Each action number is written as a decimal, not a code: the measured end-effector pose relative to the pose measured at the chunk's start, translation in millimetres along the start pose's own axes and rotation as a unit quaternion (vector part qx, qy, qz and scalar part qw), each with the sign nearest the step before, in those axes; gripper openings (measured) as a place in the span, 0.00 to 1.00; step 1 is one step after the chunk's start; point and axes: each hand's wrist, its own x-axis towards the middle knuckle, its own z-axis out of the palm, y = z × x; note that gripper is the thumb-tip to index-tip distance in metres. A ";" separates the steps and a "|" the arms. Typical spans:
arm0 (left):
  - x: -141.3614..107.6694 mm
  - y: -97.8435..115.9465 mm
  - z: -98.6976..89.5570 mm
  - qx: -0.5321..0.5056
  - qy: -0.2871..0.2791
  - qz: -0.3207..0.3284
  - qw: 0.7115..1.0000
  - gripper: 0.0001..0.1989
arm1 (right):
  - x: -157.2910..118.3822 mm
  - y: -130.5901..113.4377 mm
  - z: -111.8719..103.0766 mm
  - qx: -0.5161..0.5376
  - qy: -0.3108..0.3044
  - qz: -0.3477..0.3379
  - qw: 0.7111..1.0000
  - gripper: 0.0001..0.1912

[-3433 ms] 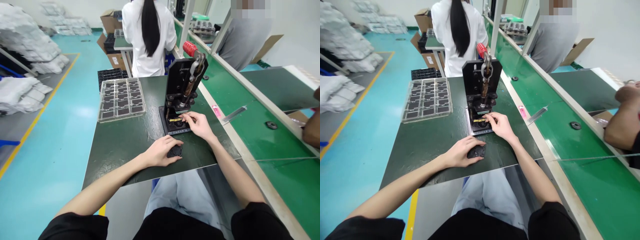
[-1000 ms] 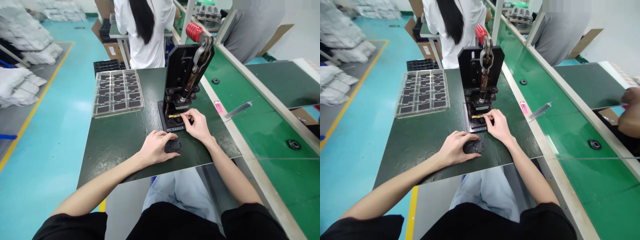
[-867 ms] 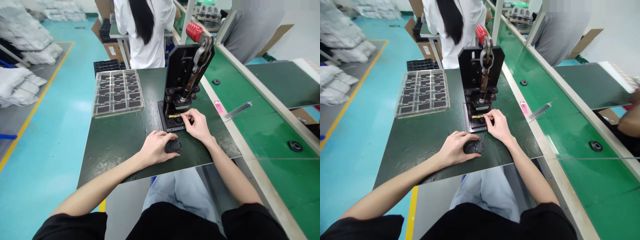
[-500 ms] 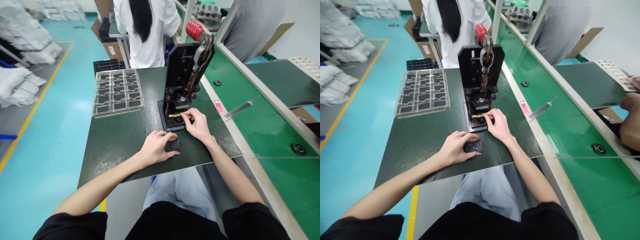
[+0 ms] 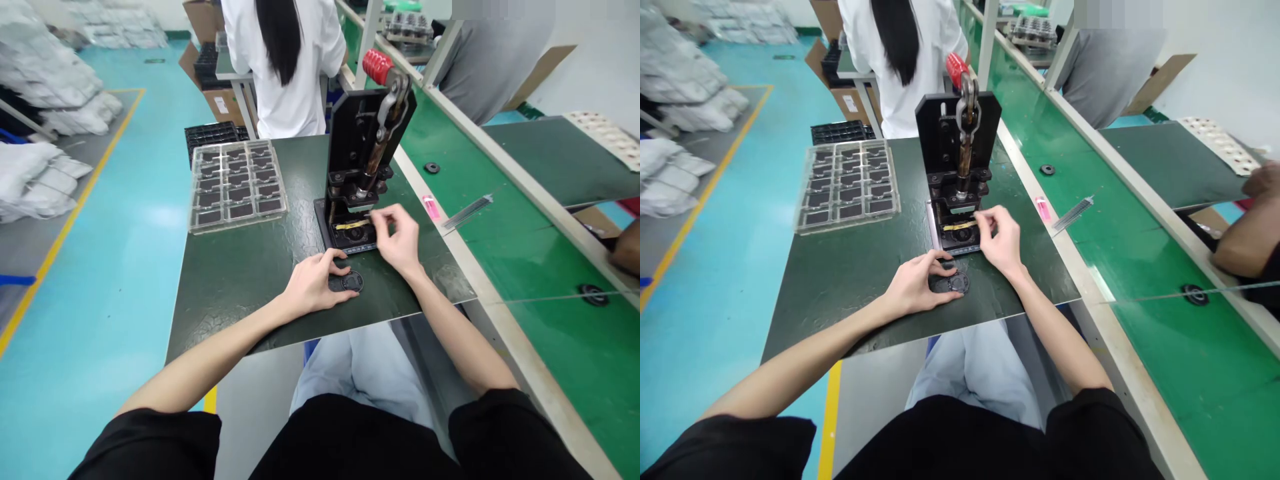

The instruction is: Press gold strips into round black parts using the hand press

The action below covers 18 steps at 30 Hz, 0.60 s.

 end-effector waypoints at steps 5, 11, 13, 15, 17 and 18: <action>1.9 0.1 0.6 -0.025 0.000 -0.002 1.000 0.36 | -30.3 -28.7 -22.4 0.048 0.010 0.036 0.998 0.14; 1.6 2.2 0.9 -0.021 0.005 0.000 1.000 0.36 | -76.2 -43.5 -24.3 0.036 -0.151 0.029 0.987 0.14; 2.0 2.4 1.1 -0.026 0.006 0.001 1.000 0.36 | -76.9 -40.2 -21.3 0.028 -0.151 0.027 0.988 0.14; 2.4 2.5 1.3 -0.031 0.006 -0.001 0.999 0.37 | -73.8 -37.2 -19.4 0.027 -0.155 0.025 0.987 0.14; 2.7 3.0 1.4 -0.035 0.004 -0.005 0.999 0.38 | -71.1 -35.7 -18.8 0.024 -0.165 0.023 0.986 0.13; 2.7 3.4 1.4 -0.037 0.003 -0.006 0.999 0.38 | -70.4 -35.4 -18.8 0.020 -0.170 0.021 0.985 0.13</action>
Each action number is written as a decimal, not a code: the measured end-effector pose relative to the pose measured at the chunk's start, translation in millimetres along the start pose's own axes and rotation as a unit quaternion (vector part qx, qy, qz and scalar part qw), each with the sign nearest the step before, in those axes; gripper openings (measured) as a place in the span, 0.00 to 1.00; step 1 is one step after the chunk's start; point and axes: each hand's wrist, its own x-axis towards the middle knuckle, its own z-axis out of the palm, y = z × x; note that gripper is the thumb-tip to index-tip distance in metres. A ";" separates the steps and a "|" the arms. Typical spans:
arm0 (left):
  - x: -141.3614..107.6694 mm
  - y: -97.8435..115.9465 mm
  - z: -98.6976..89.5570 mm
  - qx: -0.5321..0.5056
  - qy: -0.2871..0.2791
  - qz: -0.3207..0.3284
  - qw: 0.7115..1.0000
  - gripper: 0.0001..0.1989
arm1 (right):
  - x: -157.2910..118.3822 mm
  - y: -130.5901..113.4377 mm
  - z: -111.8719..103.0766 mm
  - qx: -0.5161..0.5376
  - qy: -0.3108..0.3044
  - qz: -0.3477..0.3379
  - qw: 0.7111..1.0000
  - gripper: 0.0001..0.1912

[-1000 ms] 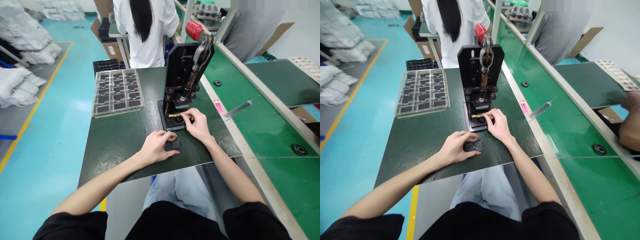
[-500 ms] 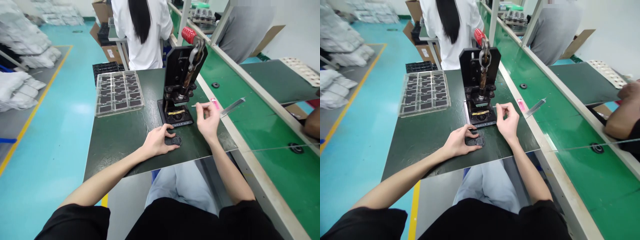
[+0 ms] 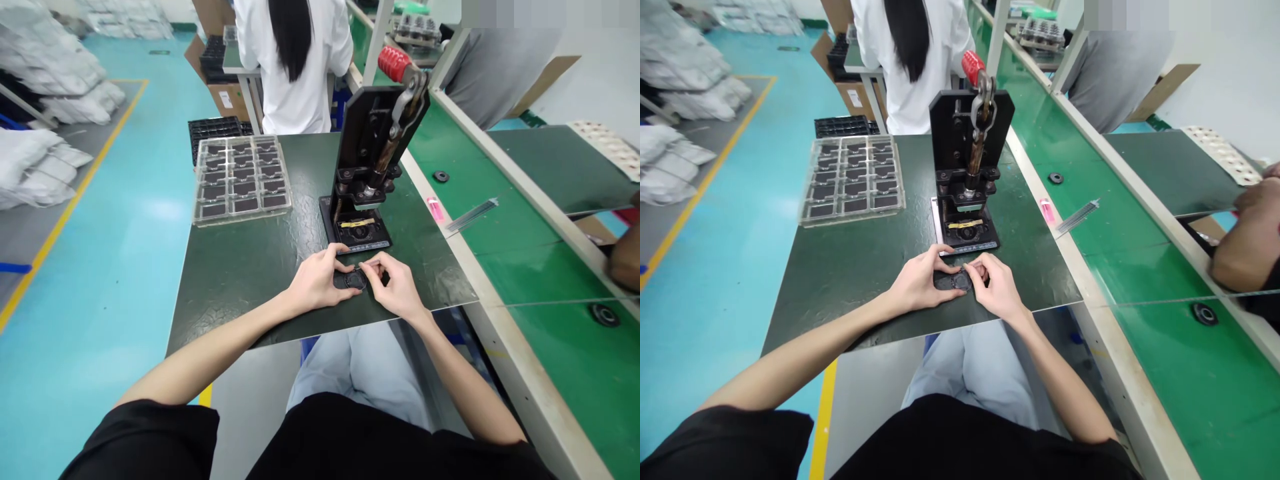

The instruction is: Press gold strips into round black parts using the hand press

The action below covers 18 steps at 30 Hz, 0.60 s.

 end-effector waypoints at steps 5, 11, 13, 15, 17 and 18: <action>-0.4 2.5 -0.3 -0.007 -0.006 -0.005 1.000 0.37 | -2.6 0.1 -0.5 -0.034 -0.013 -0.026 0.999 0.10; -0.8 2.7 -0.2 -0.019 -0.007 -0.010 1.000 0.37 | -3.1 -1.3 2.6 -0.085 -0.017 -0.092 0.992 0.10; -0.9 2.2 0.2 -0.027 -0.006 -0.006 1.000 0.36 | -1.7 -1.4 4.9 -0.098 -0.021 -0.112 0.989 0.10; -0.9 1.6 0.9 -0.035 -0.004 -0.003 0.999 0.36 | -0.2 -0.7 7.3 -0.098 -0.026 -0.122 0.987 0.11; -0.9 1.1 1.9 -0.042 -0.001 -0.003 0.999 0.36 | 1.0 0.2 8.7 -0.096 -0.029 -0.122 0.987 0.11; -0.8 1.0 2.3 -0.044 0.001 -0.003 0.999 0.36 | 1.4 0.5 8.9 -0.092 -0.029 -0.119 0.988 0.12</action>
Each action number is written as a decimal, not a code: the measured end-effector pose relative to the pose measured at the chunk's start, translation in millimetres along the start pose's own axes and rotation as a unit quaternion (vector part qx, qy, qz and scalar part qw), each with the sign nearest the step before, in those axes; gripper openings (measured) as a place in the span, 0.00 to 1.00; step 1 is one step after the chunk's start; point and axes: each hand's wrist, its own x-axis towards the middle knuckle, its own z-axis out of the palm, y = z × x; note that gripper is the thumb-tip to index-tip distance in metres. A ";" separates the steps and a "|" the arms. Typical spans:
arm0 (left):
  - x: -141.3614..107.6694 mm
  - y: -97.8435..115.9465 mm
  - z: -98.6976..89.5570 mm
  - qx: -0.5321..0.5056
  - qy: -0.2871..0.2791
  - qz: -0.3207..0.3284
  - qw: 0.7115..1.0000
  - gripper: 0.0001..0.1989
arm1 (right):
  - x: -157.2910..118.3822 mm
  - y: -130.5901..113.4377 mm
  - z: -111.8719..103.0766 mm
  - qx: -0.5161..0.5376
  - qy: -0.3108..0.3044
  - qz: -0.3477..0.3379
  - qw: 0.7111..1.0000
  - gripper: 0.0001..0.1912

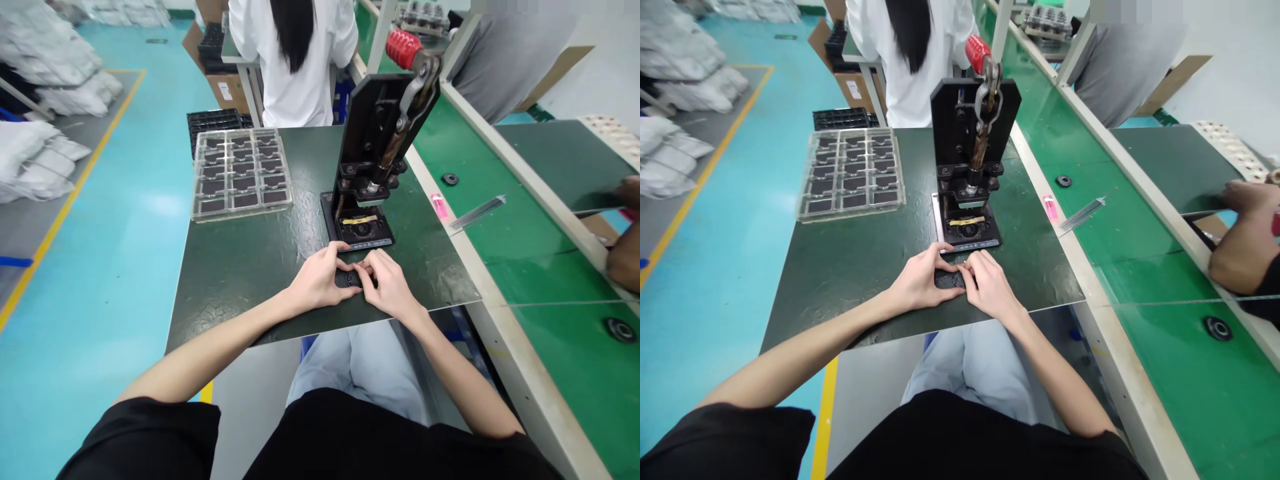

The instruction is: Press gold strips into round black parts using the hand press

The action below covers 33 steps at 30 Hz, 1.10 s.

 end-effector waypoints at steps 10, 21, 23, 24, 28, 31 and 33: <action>0.9 -0.9 1.4 0.018 -0.009 -0.017 1.000 0.33 | -10.9 -3.2 -11.4 0.100 0.235 0.134 0.958 0.11; -0.6 -4.4 5.2 0.021 -0.006 0.040 0.999 0.40 | -15.2 3.6 -13.1 0.129 0.069 0.077 0.986 0.22; -0.9 -5.9 5.6 0.006 -0.003 0.044 0.999 0.39 | -14.9 4.3 -14.3 0.149 0.089 0.109 0.979 0.22; -1.0 -6.5 6.0 -0.001 -0.004 0.046 0.999 0.38 | -14.7 4.3 -15.4 0.154 0.096 0.121 0.976 0.23; -0.8 -8.4 7.9 -0.020 -0.011 0.049 0.999 0.35 | -13.6 5.4 -20.2 0.186 0.077 0.132 0.971 0.28; -0.4 -9.0 8.2 -0.029 -0.015 0.048 0.998 0.36 | -12.6 8.7 -22.3 0.226 0.118 0.155 0.954 0.25; -0.7 -8.7 7.4 -0.025 -0.011 0.044 0.999 0.37 | -11.9 10.4 -23.0 0.234 0.159 0.182 0.942 0.22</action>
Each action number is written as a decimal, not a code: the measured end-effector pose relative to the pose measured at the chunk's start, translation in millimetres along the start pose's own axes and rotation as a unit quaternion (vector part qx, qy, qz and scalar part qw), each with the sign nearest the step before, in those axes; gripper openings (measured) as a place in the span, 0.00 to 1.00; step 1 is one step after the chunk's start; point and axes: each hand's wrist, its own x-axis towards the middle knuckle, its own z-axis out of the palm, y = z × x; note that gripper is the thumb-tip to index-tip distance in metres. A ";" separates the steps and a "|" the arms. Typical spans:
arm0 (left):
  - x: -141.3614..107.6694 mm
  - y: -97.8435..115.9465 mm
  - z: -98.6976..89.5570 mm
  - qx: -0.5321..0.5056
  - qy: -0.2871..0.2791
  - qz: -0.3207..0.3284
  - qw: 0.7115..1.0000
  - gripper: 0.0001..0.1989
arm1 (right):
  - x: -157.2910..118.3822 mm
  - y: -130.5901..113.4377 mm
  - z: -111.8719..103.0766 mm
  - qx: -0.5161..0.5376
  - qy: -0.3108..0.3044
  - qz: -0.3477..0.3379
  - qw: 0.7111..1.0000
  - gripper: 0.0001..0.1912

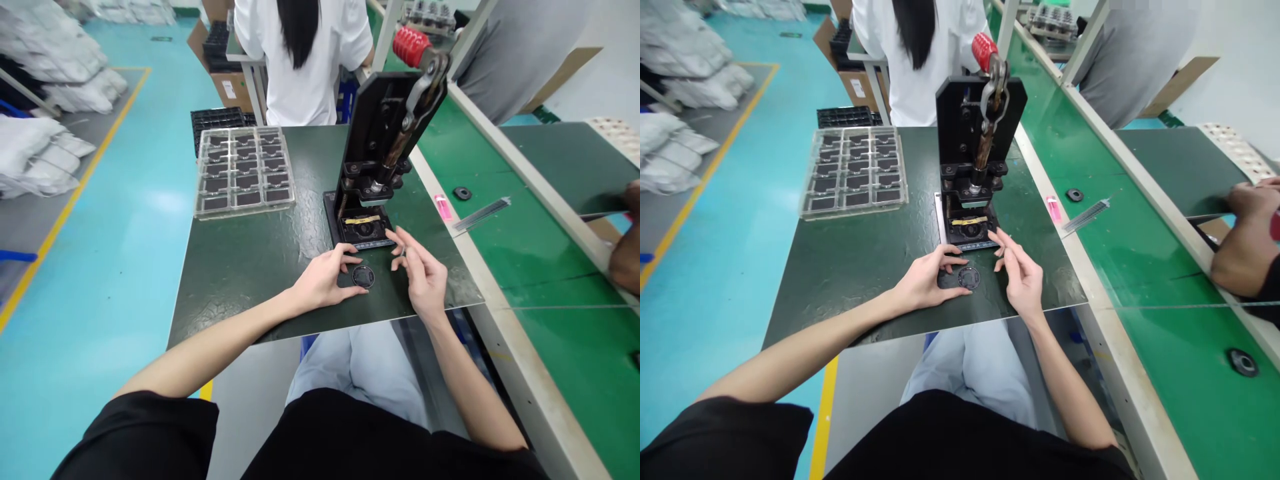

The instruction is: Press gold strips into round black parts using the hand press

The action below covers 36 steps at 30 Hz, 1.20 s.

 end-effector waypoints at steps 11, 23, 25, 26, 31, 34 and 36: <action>0.0 2.3 0.0 0.013 -0.003 -0.014 1.000 0.33 | -3.7 -11.7 18.8 0.049 0.039 0.070 0.996 0.15; -0.9 3.9 1.1 0.014 0.000 -0.022 1.000 0.34 | 4.1 -3.3 21.2 0.052 -0.048 0.122 0.990 0.19; -1.1 3.7 1.0 0.018 -0.001 -0.024 1.000 0.34 | 2.7 -3.4 22.0 0.044 -0.058 0.118 0.990 0.21; -1.1 3.6 1.0 0.019 -0.001 -0.024 1.000 0.34 | 2.0 -3.1 22.6 0.042 -0.063 0.115 0.990 0.21; -1.3 3.0 0.9 0.015 -0.001 -0.019 1.000 0.34 | 0.0 -1.0 24.8 0.020 -0.086 0.100 0.991 0.20; -1.1 3.7 0.8 0.017 0.000 -0.021 1.000 0.33 | -1.3 -2.6 24.1 -0.018 -0.092 0.067 0.993 0.18; -0.9 4.3 0.8 0.016 0.000 -0.022 1.000 0.33 | -2.2 -5.5 23.3 -0.065 -0.101 0.026 0.992 0.15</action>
